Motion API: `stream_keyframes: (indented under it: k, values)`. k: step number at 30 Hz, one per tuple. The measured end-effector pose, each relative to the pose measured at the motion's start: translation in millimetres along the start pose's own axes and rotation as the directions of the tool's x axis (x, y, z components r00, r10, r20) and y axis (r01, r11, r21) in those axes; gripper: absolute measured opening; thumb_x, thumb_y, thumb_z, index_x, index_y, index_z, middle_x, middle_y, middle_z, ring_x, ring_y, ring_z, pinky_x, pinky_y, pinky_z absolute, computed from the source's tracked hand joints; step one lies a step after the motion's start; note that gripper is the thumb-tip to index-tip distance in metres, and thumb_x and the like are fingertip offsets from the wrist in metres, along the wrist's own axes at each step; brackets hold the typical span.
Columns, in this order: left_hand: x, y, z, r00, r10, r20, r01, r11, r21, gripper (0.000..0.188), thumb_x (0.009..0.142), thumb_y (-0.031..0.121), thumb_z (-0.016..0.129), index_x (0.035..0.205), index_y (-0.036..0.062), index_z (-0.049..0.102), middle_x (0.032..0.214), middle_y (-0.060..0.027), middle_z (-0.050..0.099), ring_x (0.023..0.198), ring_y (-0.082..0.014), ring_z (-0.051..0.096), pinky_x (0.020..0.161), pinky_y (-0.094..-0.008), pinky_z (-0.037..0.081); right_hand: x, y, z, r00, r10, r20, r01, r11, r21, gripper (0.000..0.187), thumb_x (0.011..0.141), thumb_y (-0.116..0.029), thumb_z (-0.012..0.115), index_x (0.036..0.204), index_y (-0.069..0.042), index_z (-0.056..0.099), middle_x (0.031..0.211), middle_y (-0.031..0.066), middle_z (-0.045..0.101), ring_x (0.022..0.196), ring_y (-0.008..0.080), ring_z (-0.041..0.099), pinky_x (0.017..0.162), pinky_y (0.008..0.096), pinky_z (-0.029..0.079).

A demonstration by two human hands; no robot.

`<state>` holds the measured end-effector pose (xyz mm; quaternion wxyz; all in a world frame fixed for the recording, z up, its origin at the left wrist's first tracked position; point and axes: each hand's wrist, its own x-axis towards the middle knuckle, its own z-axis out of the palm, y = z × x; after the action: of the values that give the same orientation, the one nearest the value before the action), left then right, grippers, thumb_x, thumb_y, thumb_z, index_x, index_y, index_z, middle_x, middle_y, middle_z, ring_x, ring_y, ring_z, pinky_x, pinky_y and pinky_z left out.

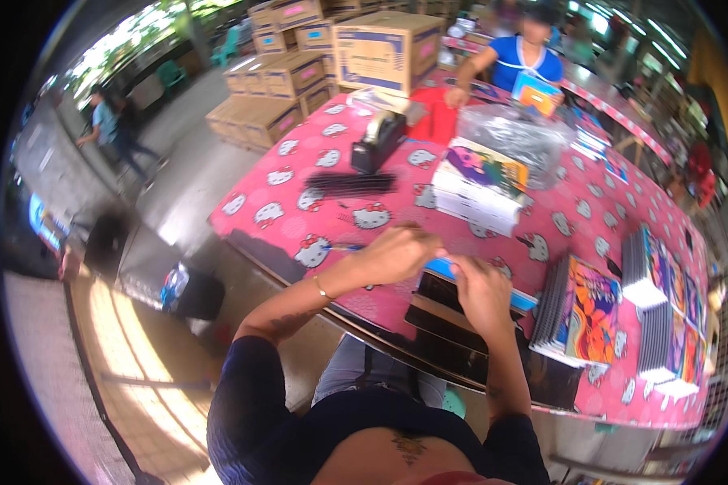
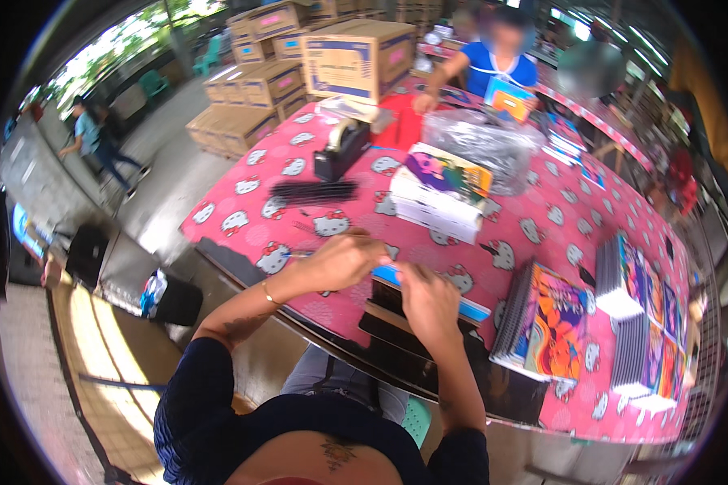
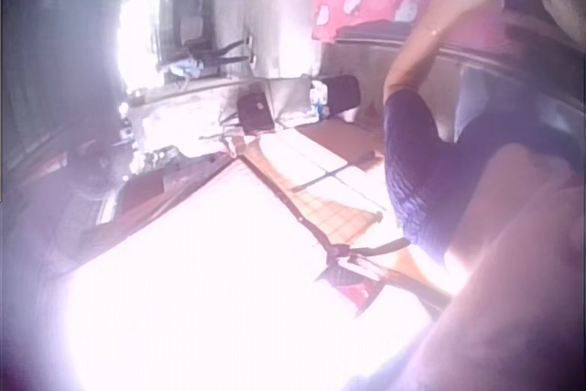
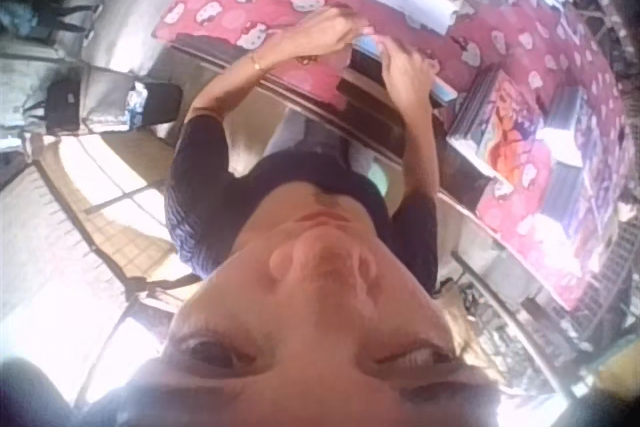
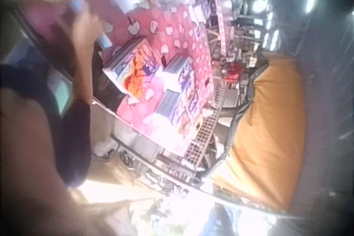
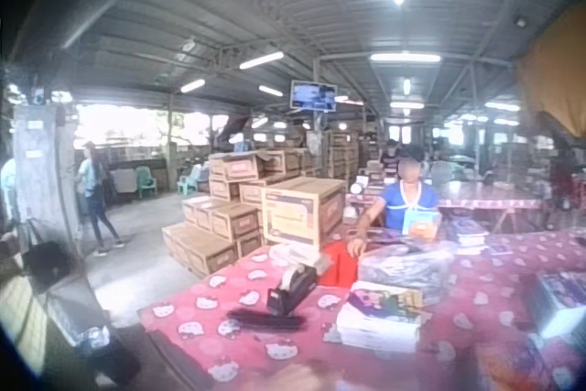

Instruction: The person inserts blue spiral coils into the holes of notebooks by hand and stacks them on a table.

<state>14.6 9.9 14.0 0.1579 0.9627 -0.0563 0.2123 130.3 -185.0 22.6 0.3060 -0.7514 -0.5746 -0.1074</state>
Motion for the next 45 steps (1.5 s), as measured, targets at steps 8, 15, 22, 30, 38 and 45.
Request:
stream_keyframes:
  k: [8,15,22,30,38,45]
  values:
    - [10,9,-14,0.999,0.034,0.0,-0.033,0.981,-0.193,0.021,0.098,0.023,0.064,0.1,0.0016,0.064,0.088,-0.0195,0.068,0.083,-0.0413,0.066,0.071,-0.0505,0.051,-5,7,10,0.999,0.007,-0.054,-0.007,1.0,-0.015,0.011,0.092,-0.018,0.067,0.103,-0.014,0.068,0.081,0.0073,0.067,0.069,0.0299,0.068,0.061,0.0428,0.052]
    - [16,3,-11,0.997,0.02,0.077,-0.002,0.976,-0.217,0.018,0.089,0.015,0.073,0.099,0.0031,0.064,0.092,-0.0143,0.068,0.086,-0.037,0.067,0.07,-0.0476,0.051,-7,9,6,1.0,0.008,-0.022,-0.009,1.0,-0.004,0.015,0.092,-0.018,0.067,0.107,-0.015,0.069,0.081,0.007,0.067,0.07,0.0304,0.068,0.063,0.0433,0.051]
    - [17,2,-15,0.997,0.08,0.004,-0.076,0.956,-0.285,0.019,0.086,0.017,0.078,0.095,0.0049,0.066,0.087,-0.0099,0.068,0.081,-0.0323,0.065,0.073,-0.0433,0.051,-14,11,-7,0.999,0.036,0.034,-0.034,0.998,-0.051,0.021,0.094,-0.018,0.066,0.113,-0.013,0.071,0.089,0.0078,0.07,0.076,0.0306,0.069,0.065,0.0433,0.052]
    - [12,12,-12,0.999,0.033,-0.015,-0.031,0.991,0.132,0.036,0.085,0.028,0.076,0.113,0.0072,0.067,0.11,-0.0106,0.067,0.11,-0.031,0.062,0.103,-0.0582,0.038,-13,14,-6,0.999,0.034,0.022,-0.033,0.998,-0.059,0.02,0.092,-0.019,0.067,0.111,-0.015,0.071,0.085,0.0075,0.07,0.072,0.0299,0.069,0.065,0.043,0.053]
    - [-50,48,66,0.991,-0.062,-0.117,0.111,0.869,0.483,0.095,0.083,0.057,0.065,0.149,-0.0063,0.04,0.157,-0.0281,0.037,0.149,-0.042,0.032,0.114,-0.0737,0.011,-13,14,-5,1.0,0.023,0.015,-0.022,0.998,-0.059,0.024,0.093,-0.02,0.066,0.116,-0.014,0.071,0.088,0.0068,0.071,0.071,0.0308,0.069,0.063,0.0426,0.052]
    - [-48,56,67,0.985,-0.159,0.063,0.106,0.858,0.502,0.09,0.085,0.061,0.063,0.149,-0.0003,0.044,0.155,-0.0238,0.041,0.147,-0.0385,0.037,0.113,-0.071,0.021,-32,27,-21,0.997,-0.059,-0.054,0.053,0.992,-0.116,0.03,0.092,-0.02,0.066,0.122,-0.015,0.068,0.093,0.007,0.073,0.075,0.0305,0.07,0.068,0.0423,0.053]
